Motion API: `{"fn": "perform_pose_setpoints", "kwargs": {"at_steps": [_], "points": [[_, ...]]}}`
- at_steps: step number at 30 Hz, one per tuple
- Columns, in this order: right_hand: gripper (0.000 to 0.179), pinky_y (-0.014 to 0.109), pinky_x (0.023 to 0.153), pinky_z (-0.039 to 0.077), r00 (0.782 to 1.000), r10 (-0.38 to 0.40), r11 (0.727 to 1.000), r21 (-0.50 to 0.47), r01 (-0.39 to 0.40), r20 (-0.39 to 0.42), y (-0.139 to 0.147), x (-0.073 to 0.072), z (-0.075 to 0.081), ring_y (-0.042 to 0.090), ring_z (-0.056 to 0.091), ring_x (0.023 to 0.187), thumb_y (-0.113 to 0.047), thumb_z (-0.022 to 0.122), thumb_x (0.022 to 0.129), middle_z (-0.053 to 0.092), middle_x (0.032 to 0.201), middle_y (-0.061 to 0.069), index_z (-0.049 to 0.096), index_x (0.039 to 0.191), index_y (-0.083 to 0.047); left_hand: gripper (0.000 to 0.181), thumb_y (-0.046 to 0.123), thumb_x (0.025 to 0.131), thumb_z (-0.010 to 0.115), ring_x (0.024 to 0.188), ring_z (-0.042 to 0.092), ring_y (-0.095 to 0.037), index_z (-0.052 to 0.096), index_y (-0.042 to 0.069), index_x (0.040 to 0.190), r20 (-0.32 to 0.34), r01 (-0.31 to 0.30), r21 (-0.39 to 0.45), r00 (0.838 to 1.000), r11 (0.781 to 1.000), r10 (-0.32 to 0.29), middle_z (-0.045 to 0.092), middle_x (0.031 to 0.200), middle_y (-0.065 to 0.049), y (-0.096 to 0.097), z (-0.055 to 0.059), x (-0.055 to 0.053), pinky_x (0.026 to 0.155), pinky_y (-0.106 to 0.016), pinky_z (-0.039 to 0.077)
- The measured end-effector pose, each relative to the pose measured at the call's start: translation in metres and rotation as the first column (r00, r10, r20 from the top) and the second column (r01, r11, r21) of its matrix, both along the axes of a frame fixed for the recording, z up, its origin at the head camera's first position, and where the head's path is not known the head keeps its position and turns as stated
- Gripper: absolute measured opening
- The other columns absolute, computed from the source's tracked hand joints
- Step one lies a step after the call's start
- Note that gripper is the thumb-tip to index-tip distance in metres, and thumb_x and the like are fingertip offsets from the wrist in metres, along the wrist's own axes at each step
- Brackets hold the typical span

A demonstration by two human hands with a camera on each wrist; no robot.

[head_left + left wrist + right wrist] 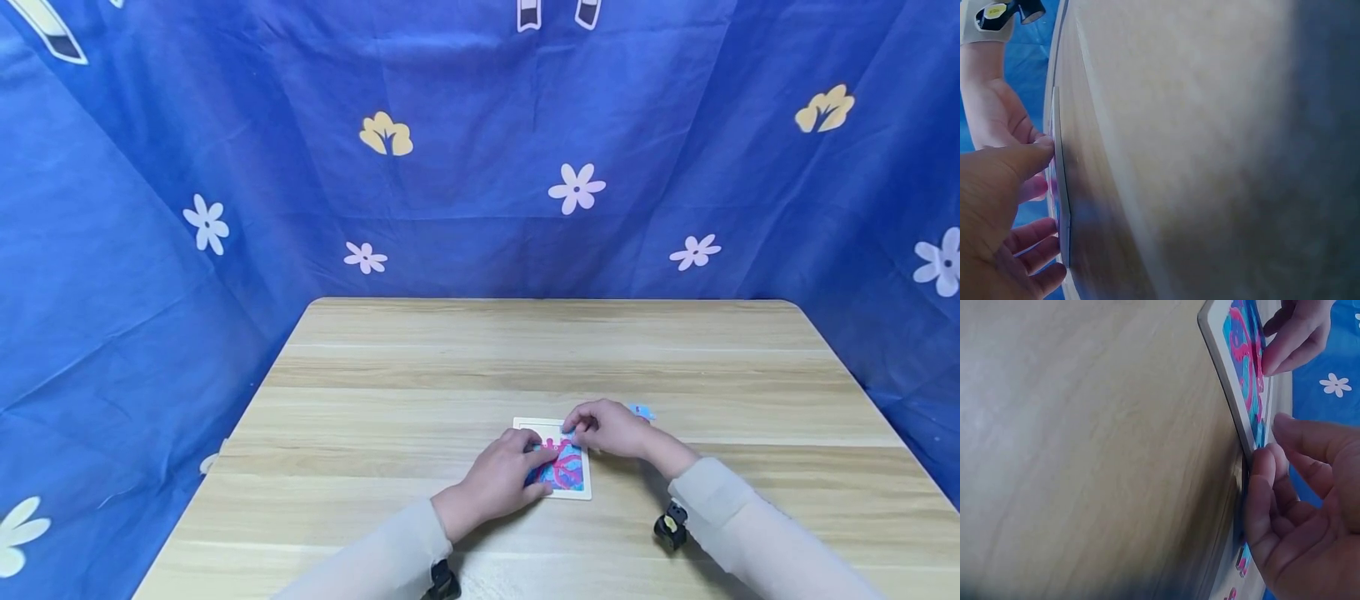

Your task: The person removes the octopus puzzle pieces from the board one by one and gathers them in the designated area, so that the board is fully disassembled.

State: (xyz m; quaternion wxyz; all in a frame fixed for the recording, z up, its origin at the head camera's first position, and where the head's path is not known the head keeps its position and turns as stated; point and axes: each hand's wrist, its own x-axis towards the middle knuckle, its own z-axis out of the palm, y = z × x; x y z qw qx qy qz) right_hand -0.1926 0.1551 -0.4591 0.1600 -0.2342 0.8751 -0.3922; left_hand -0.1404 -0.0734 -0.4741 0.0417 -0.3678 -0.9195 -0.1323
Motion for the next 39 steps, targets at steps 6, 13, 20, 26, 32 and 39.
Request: {"fn": "perform_pose_setpoints", "kwargs": {"at_steps": [6, 13, 20, 26, 32, 39], "points": [[0.011, 0.022, 0.059, 0.043, 0.999, 0.031, 0.999, 0.028, -0.030, -0.034, -0.0023, 0.0011, -0.0015, 0.007, 0.049, 0.065, -0.005, 0.068, 0.086, 0.056, 0.075, -0.006, 0.070, 0.095, -0.010, 0.052, 0.044, 0.084, 0.069, 0.105, 0.051, -0.019, 0.063, 0.018, 0.128, -0.012, -0.003, -0.021, 1.000, 1.000, 0.003, 0.055, 0.120, -0.007, 0.0001, -0.0026, 0.0008, 0.089, -0.031, 0.046], [0.011, 0.023, 0.059, 0.043, 0.999, 0.031, 0.998, 0.052, -0.030, -0.021, -0.0035, 0.0024, -0.0017, 0.008, 0.049, 0.063, -0.004, 0.068, 0.084, 0.056, 0.073, -0.006, 0.071, 0.092, -0.012, 0.051, 0.045, 0.084, 0.068, 0.104, 0.052, -0.019, 0.064, 0.018, 0.127, -0.034, -0.008, -0.038, 0.999, 0.999, 0.007, 0.056, 0.120, -0.007, 0.0017, -0.0026, 0.0040, 0.089, -0.030, 0.046], [0.011, 0.028, 0.067, 0.042, 0.995, 0.048, 0.993, 0.110, -0.038, -0.091, -0.0026, 0.0061, 0.0000, 0.013, 0.048, 0.075, -0.008, 0.072, 0.083, 0.053, 0.083, -0.003, 0.071, 0.091, -0.016, 0.051, 0.045, 0.084, 0.069, 0.104, 0.052, -0.019, 0.064, 0.017, 0.126, -0.037, -0.014, -0.040, 0.999, 0.999, 0.013, 0.056, 0.119, -0.007, 0.0042, -0.0041, 0.0075, 0.089, -0.029, 0.046], [0.009, 0.030, 0.070, 0.041, 0.992, 0.046, 0.991, 0.133, -0.030, -0.118, -0.0023, 0.0073, 0.0024, 0.014, 0.047, 0.079, -0.010, 0.073, 0.082, 0.052, 0.090, -0.002, 0.073, 0.090, -0.016, 0.051, 0.045, 0.084, 0.069, 0.104, 0.052, -0.018, 0.064, 0.017, 0.126, -0.043, -0.017, -0.042, 0.999, 0.999, 0.015, 0.056, 0.119, -0.007, 0.0053, -0.0046, 0.0093, 0.090, -0.029, 0.046], [0.008, 0.030, 0.069, 0.042, 0.996, 0.031, 0.992, 0.122, -0.021, -0.082, -0.0028, 0.0078, 0.0053, 0.012, 0.048, 0.075, -0.010, 0.071, 0.084, 0.054, 0.086, -0.003, 0.071, 0.091, -0.015, 0.050, 0.045, 0.084, 0.069, 0.104, 0.052, -0.019, 0.064, 0.018, 0.126, -0.049, -0.020, -0.045, 0.999, 0.999, 0.017, 0.056, 0.119, -0.007, 0.0051, -0.0036, 0.0097, 0.089, -0.029, 0.046], [0.016, 0.026, 0.068, 0.047, 0.999, -0.024, 0.999, 0.038, 0.025, -0.039, -0.0022, 0.0043, 0.0044, 0.012, 0.053, 0.075, 0.001, 0.066, 0.084, 0.059, 0.084, -0.003, 0.066, 0.095, -0.010, 0.051, 0.045, 0.084, 0.069, 0.105, 0.052, -0.019, 0.064, 0.018, 0.127, -0.040, -0.022, -0.047, 0.999, 0.999, 0.021, 0.056, 0.119, -0.007, 0.0039, -0.0033, 0.0088, 0.089, -0.029, 0.046]]}}
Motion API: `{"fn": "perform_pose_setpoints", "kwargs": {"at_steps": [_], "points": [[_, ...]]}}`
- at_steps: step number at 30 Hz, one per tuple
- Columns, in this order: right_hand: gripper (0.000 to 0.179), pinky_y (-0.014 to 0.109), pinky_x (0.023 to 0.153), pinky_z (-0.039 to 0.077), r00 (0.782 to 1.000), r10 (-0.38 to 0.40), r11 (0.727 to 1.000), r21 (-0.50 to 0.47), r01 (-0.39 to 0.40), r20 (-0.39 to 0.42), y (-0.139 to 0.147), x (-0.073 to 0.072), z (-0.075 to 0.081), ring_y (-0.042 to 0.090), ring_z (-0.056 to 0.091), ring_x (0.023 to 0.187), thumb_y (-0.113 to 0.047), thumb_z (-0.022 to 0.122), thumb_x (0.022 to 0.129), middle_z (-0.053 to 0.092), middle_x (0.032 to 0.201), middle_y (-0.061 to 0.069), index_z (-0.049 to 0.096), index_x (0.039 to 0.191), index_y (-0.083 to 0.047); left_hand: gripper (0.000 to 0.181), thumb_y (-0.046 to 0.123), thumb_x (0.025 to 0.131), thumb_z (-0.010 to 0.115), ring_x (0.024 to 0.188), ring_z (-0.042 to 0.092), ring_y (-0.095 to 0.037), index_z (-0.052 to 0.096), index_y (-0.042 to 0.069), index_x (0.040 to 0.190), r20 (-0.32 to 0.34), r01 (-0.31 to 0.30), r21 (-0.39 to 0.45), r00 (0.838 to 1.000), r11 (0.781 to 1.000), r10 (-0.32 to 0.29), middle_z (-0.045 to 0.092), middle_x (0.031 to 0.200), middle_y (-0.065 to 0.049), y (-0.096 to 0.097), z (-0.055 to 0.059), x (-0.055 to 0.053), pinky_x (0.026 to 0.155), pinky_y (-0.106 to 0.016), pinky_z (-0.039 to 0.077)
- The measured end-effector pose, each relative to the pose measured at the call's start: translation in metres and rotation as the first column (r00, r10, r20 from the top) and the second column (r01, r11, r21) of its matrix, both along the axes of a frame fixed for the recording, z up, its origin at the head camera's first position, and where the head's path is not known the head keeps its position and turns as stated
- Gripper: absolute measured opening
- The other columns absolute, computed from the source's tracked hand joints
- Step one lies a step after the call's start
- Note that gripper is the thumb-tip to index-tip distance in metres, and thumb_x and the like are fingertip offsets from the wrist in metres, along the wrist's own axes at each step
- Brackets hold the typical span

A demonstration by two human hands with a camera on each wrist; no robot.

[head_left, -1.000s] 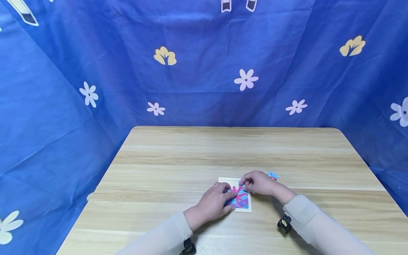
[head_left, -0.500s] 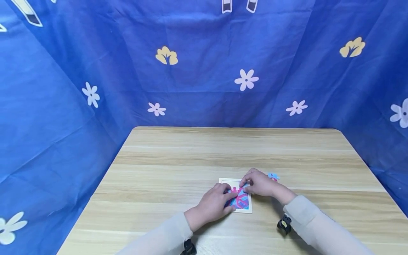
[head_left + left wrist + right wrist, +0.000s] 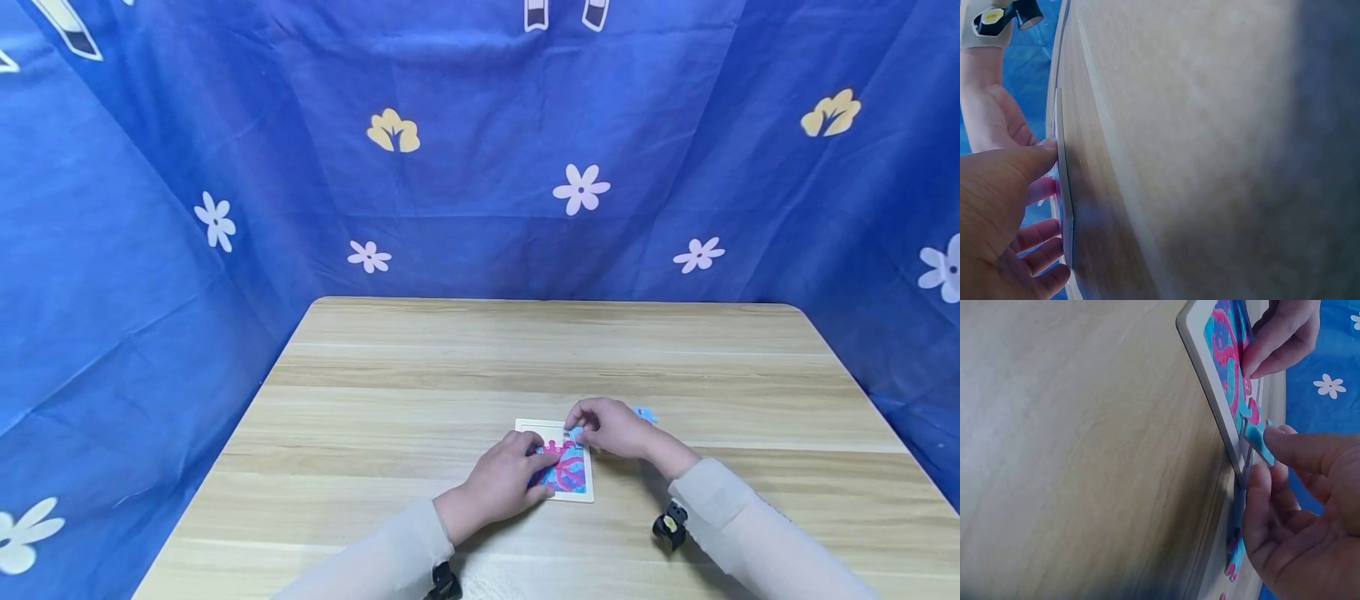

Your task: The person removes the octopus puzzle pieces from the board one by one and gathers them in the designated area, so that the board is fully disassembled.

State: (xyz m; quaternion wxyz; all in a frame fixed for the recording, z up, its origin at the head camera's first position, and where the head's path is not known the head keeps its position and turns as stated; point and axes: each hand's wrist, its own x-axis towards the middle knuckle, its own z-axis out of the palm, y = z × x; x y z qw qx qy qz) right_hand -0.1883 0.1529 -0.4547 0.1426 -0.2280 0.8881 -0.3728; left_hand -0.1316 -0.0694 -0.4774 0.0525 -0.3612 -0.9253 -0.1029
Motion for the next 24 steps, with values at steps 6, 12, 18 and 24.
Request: {"fn": "perform_pose_setpoints", "kwargs": {"at_steps": [6, 12, 18, 24], "points": [[0.016, 0.025, 0.067, 0.048, 0.999, -0.043, 0.999, -0.033, 0.044, 0.019, 0.001, -0.002, -0.002, 0.013, 0.055, 0.076, 0.002, 0.066, 0.084, 0.061, 0.084, -0.002, 0.066, 0.098, -0.007, 0.051, 0.045, 0.084, 0.069, 0.102, 0.052, -0.019, 0.064, 0.018, 0.126, -0.008, 0.008, 0.004, 1.000, 1.000, -0.008, 0.056, 0.119, -0.007, 0.000, 0.000, -0.001, 0.088, -0.029, 0.047], [0.012, 0.025, 0.060, 0.048, 0.999, -0.025, 0.997, -0.066, 0.027, 0.026, 0.005, -0.004, -0.003, 0.013, 0.055, 0.070, -0.004, 0.066, 0.086, 0.061, 0.081, -0.002, 0.068, 0.098, -0.005, 0.051, 0.045, 0.084, 0.069, 0.101, 0.052, -0.018, 0.064, 0.018, 0.127, -0.002, 0.007, 0.002, 1.000, 1.000, -0.007, 0.057, 0.119, -0.007, -0.001, 0.000, 0.000, 0.087, -0.029, 0.047], [0.015, 0.026, 0.061, 0.051, 0.997, -0.067, 0.986, -0.151, 0.073, 0.042, 0.020, -0.010, -0.006, 0.017, 0.057, 0.074, -0.002, 0.065, 0.085, 0.062, 0.084, 0.003, 0.067, 0.100, 0.000, 0.051, 0.045, 0.084, 0.069, 0.100, 0.052, -0.017, 0.063, 0.018, 0.127, 0.007, 0.004, -0.001, 1.000, 1.000, -0.004, 0.056, 0.118, -0.006, -0.001, 0.000, 0.000, 0.086, -0.028, 0.047], [0.015, 0.027, 0.061, 0.052, 0.988, -0.127, 0.972, -0.186, 0.142, 0.087, 0.041, -0.013, -0.009, 0.017, 0.057, 0.074, -0.003, 0.065, 0.087, 0.062, 0.085, 0.005, 0.067, 0.101, 0.002, 0.050, 0.045, 0.084, 0.069, 0.099, 0.052, -0.017, 0.063, 0.019, 0.127, 0.003, 0.004, -0.006, 1.000, 1.000, -0.004, 0.056, 0.117, -0.005, -0.001, 0.000, -0.001, 0.086, -0.027, 0.046]]}}
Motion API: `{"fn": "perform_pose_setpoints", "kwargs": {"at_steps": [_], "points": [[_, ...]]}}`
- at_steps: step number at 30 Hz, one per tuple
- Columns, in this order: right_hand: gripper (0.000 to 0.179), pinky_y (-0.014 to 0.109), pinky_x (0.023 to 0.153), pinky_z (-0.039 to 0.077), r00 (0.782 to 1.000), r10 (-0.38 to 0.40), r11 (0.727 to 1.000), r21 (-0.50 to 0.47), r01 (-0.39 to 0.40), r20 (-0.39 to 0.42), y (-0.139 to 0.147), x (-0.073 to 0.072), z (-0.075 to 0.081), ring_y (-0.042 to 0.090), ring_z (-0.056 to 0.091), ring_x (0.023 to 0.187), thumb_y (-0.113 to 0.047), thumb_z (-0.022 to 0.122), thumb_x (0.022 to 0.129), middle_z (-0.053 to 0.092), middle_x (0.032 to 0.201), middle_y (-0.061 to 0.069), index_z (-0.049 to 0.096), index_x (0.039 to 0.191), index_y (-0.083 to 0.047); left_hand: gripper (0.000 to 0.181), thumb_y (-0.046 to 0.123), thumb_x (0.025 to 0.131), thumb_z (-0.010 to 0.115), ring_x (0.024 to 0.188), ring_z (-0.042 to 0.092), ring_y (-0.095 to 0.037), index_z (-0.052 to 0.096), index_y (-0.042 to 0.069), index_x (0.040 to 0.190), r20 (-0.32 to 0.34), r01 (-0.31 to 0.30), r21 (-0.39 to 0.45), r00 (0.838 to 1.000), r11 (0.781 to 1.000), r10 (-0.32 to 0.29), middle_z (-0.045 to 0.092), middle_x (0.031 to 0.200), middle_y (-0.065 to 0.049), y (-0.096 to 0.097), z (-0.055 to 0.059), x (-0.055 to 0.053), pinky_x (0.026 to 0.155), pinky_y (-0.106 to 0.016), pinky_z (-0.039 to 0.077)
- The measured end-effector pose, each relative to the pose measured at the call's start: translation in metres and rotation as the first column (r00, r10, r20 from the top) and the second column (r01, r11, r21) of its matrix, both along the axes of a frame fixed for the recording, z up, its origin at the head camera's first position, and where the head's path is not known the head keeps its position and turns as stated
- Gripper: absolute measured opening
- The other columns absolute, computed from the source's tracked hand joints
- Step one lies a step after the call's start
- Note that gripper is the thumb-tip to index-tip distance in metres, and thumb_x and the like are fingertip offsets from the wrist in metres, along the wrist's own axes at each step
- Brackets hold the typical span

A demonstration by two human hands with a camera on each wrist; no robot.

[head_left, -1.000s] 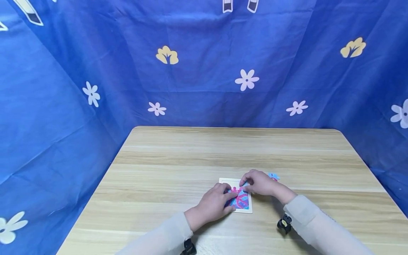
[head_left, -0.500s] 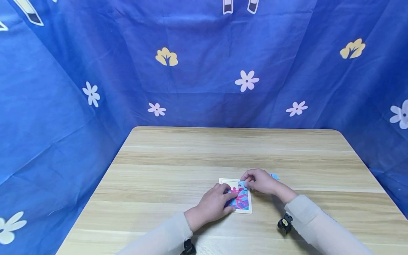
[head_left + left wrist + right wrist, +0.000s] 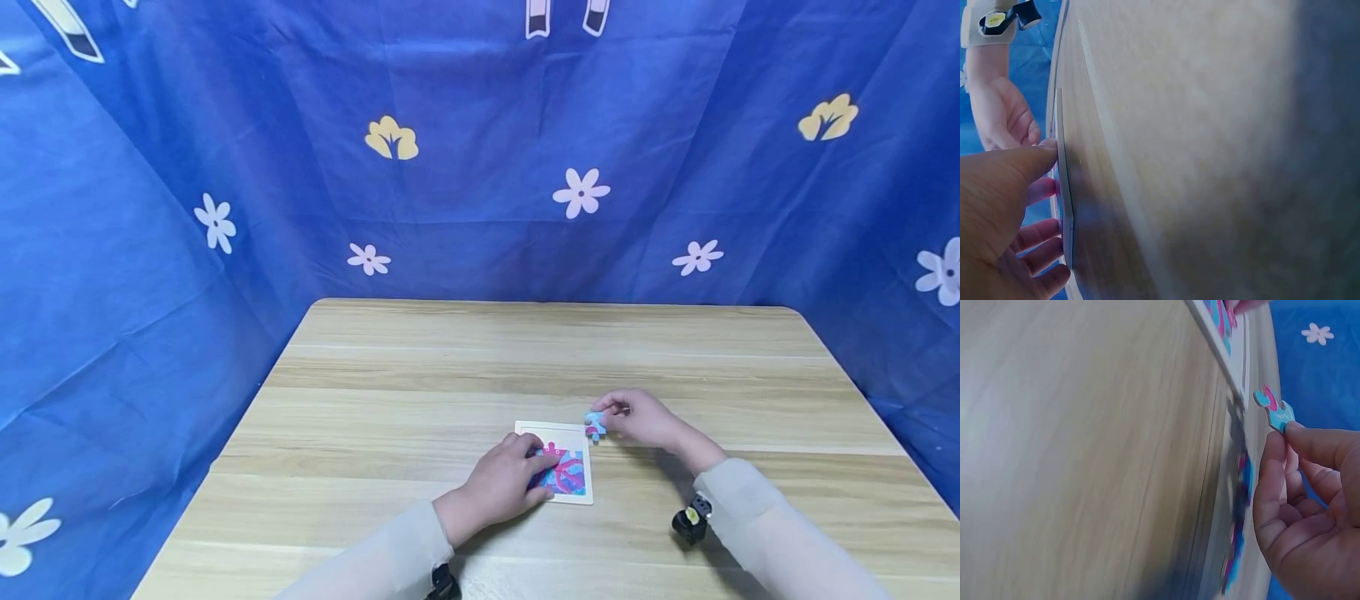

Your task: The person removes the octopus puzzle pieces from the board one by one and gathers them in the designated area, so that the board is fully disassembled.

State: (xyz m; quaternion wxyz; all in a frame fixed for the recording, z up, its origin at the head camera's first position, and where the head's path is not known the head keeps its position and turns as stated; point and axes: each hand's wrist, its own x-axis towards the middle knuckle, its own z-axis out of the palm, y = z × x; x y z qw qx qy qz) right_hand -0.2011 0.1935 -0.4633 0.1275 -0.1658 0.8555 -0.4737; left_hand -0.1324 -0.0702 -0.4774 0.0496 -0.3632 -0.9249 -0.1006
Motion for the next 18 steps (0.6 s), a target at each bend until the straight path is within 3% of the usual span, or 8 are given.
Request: {"fn": "perform_pose_setpoints", "kwargs": {"at_steps": [9, 18], "points": [[0.020, 0.027, 0.061, 0.052, 0.996, -0.076, 0.997, -0.001, 0.076, 0.042, 0.031, 0.002, -0.003, 0.019, 0.054, 0.077, -0.002, 0.065, 0.086, 0.058, 0.085, 0.007, 0.066, 0.104, 0.004, 0.049, 0.044, 0.085, 0.068, 0.099, 0.052, -0.017, 0.064, 0.019, 0.127, -0.003, 0.000, 0.002, 1.000, 1.000, 0.000, 0.057, 0.116, -0.005, 0.000, -0.001, 0.001, 0.087, -0.027, 0.046], [0.022, 0.032, 0.070, 0.055, 0.989, -0.126, 0.992, 0.010, 0.126, 0.081, 0.055, 0.005, -0.001, 0.020, 0.056, 0.083, -0.006, 0.064, 0.089, 0.057, 0.090, 0.009, 0.065, 0.108, 0.004, 0.050, 0.045, 0.085, 0.068, 0.099, 0.051, -0.017, 0.064, 0.019, 0.127, 0.000, -0.003, 0.006, 1.000, 1.000, 0.003, 0.056, 0.117, -0.004, 0.000, -0.001, 0.001, 0.085, -0.027, 0.046]]}}
